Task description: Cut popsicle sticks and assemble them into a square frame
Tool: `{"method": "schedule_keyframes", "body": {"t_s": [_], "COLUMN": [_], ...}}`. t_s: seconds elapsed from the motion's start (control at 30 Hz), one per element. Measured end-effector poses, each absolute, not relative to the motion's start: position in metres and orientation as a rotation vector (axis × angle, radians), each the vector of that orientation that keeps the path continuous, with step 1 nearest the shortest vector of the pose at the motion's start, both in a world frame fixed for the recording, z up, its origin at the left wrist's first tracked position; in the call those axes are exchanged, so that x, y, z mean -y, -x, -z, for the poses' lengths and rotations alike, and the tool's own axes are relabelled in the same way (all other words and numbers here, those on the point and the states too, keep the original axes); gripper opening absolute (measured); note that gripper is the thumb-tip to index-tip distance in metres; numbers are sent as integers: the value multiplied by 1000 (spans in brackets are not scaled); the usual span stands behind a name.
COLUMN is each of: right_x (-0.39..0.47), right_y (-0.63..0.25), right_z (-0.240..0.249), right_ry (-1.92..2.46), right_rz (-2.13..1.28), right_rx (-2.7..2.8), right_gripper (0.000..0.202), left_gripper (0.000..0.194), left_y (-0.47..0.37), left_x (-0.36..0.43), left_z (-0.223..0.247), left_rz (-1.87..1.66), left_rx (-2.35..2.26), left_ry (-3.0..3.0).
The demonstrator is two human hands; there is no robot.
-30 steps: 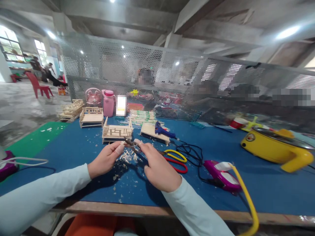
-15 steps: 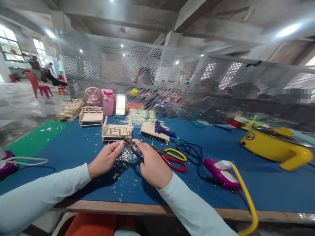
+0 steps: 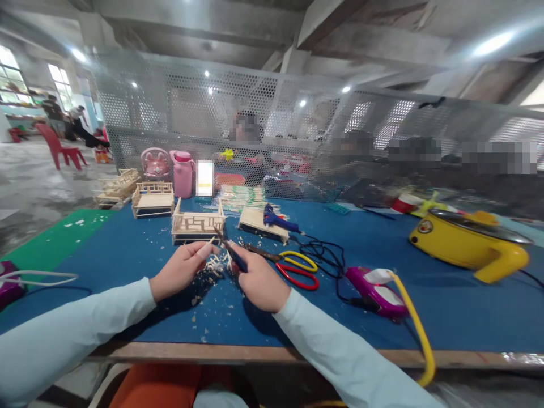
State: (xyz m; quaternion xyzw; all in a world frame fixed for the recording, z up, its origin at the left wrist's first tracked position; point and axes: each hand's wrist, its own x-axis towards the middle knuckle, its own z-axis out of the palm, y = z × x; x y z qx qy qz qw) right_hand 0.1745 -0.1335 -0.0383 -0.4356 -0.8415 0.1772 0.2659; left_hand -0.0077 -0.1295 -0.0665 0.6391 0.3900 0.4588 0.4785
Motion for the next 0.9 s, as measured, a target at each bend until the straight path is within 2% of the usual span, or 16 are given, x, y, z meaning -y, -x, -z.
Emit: {"method": "schedule_keyframes", "body": {"t_s": [0.07,0.13,0.3,0.4,0.47,0.57,0.67,0.8,0.9], "right_x": [131,124,112,113,114,102,70,16,-6], "right_y": [-183,-194,-208,-205,-204,-215,-236,-258,-260], "right_z": [36,35,56,71,71,55,37,32,37], "right_ry": [1133,1209,1638,1680,1559,1406,1596,1959,2089], "right_rz": [-864,-916,-319,-45,37,75,177,373,323], "right_rx": [2137,2072,2259,2331,2357,2288,2148,2078,2096], "right_gripper": [57,57,57,69,72,49,32,53,52], "left_gripper": [44,44,33,23,23,26,27,23,21], "left_y": [11,13,11,11,13,15,15,23,41], "left_x": [127,125,125,123,122,124,129,123,104], "left_z": [69,70,70,74,77,79,78,74,69], "left_rz": [-1123,-1130,-1127,-1162,-1186,-1143,-1087,-1223,-1535], "left_rx": [-953,-956,-928,-955,-1011,-1010,-945,-1036,-1197], "left_ry": [-1582,-1540,-1377,-1460,-1646,-1940,-2101,-2116,-1970]}}
